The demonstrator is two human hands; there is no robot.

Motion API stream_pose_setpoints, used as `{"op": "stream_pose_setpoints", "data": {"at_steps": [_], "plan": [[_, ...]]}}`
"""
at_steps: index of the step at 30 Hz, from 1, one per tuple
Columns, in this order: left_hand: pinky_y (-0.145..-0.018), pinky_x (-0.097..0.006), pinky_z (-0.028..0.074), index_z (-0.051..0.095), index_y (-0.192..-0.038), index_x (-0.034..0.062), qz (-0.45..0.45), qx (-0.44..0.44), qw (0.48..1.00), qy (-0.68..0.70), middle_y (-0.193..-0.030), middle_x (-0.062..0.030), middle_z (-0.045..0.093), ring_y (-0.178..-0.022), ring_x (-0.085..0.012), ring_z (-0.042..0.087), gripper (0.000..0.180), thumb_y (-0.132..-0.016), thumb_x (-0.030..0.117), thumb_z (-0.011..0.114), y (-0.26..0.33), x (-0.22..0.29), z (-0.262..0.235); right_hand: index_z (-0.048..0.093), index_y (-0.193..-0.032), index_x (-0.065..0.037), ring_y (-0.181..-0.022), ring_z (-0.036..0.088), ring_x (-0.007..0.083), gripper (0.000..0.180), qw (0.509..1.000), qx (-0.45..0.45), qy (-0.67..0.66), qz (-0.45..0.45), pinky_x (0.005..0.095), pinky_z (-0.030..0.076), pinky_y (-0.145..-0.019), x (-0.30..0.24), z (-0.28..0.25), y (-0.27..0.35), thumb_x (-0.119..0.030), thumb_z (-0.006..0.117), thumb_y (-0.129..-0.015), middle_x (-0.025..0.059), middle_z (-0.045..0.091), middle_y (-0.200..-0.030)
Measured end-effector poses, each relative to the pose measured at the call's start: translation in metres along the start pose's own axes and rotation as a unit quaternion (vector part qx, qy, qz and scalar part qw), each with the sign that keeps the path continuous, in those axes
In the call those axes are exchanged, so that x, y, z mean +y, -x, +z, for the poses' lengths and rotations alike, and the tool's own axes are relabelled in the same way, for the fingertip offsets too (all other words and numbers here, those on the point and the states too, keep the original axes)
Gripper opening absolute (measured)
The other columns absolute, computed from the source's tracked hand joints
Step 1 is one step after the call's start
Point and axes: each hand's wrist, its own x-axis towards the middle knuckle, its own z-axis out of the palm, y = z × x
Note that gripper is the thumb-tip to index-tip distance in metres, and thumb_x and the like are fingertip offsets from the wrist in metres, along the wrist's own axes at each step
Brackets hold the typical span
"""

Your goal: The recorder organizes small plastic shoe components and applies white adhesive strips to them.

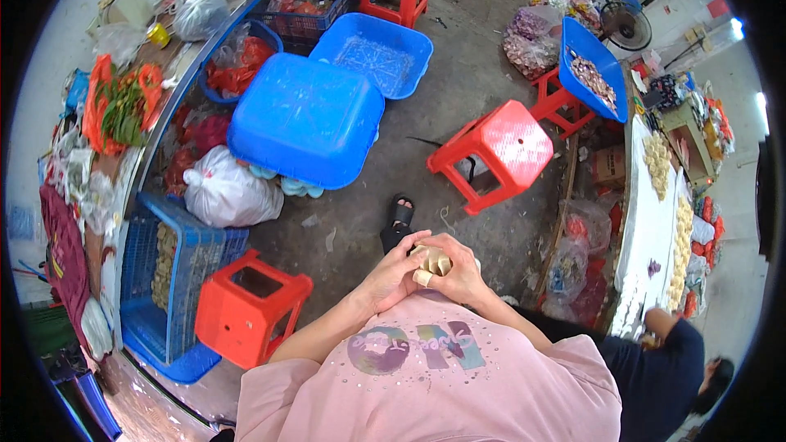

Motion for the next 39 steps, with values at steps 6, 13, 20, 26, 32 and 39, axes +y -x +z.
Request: {"op": "stream_pose_setpoints", "data": {"at_steps": [6, 13, 20, 26, 32, 39], "plan": [[-0.092, -0.04, 0.042, 0.027, -0.135, 0.0141, 0.03, -0.015, 0.997, 0.068, -0.125, -0.0097, 0.043, -0.114, -0.0211, 0.046, 0.041, -0.096, 0.026, 0.034, -0.134, 0.119, 0.016, 0.057, -0.102, -0.005, -0.088, 0.058, 0.0243, 0.039, 0.999, -0.005, -0.048, -0.005, 0.0332, 0.046, -0.076, 0.042, -0.078, -0.169, -0.013, 0.071, -0.066, 0.0104, 0.057, -0.096], [-0.081, -0.041, 0.045, 0.029, -0.132, 0.0156, 0.095, 0.096, 0.991, 0.016, -0.109, -0.0105, 0.052, -0.101, -0.0229, 0.053, 0.043, -0.093, 0.029, 0.043, -0.247, 0.237, -0.009, 0.056, -0.105, -0.004, -0.088, 0.057, 0.0219, 0.041, 0.997, -0.004, -0.066, 0.035, 0.0323, 0.046, -0.077, 0.054, -0.15, -0.341, -0.012, 0.072, -0.068, 0.0097, 0.056, -0.098], [-0.077, -0.036, 0.045, 0.036, -0.128, 0.0137, 0.114, 0.211, 0.971, 0.006, -0.104, -0.0094, 0.053, -0.095, -0.0225, 0.055, 0.04, -0.092, 0.026, 0.047, -0.359, 0.348, -0.042, 0.056, -0.107, -0.003, -0.09, 0.057, 0.0185, 0.043, 0.993, -0.02, -0.043, 0.107, 0.0309, 0.046, -0.077, 0.088, -0.207, -0.469, -0.012, 0.073, -0.069, 0.0082, 0.056, -0.098], [-0.073, -0.033, 0.044, 0.035, -0.129, 0.0106, 0.173, 0.281, 0.943, -0.033, -0.101, -0.009, 0.052, -0.089, -0.0197, 0.055, 0.044, -0.09, 0.023, 0.051, -0.438, 0.405, -0.051, 0.056, -0.108, -0.004, -0.09, 0.058, 0.0171, 0.042, 0.987, -0.047, -0.055, 0.143, 0.0293, 0.046, -0.079, 0.127, -0.27, -0.58, -0.012, 0.073, -0.07, 0.0074, 0.059, -0.099], [-0.069, -0.03, 0.045, 0.036, -0.129, 0.0093, 0.204, 0.402, 0.892, 0.034, -0.101, -0.0102, 0.052, -0.085, -0.0184, 0.056, 0.048, -0.086, 0.021, 0.054, -0.539, 0.419, -0.057, 0.056, -0.107, -0.004, -0.091, 0.058, 0.018, 0.041, 0.983, -0.149, 0.011, 0.103, 0.0301, 0.046, -0.08, 0.184, -0.352, -0.72, -0.01, 0.07, -0.07, 0.0086, 0.06, -0.098], [-0.063, -0.028, 0.047, 0.037, -0.128, 0.006, 0.179, 0.505, 0.843, 0.055, -0.095, -0.0079, 0.052, -0.081, -0.0167, 0.057, 0.051, -0.082, 0.015, 0.057, -0.65, 0.419, -0.011, 0.056, -0.109, -0.004, -0.089, 0.058, 0.0167, 0.043, 0.962, -0.253, 0.025, 0.101, 0.0281, 0.046, -0.08, 0.23, -0.432, -0.87, -0.006, 0.068, -0.068, 0.0079, 0.061, -0.098]]}}
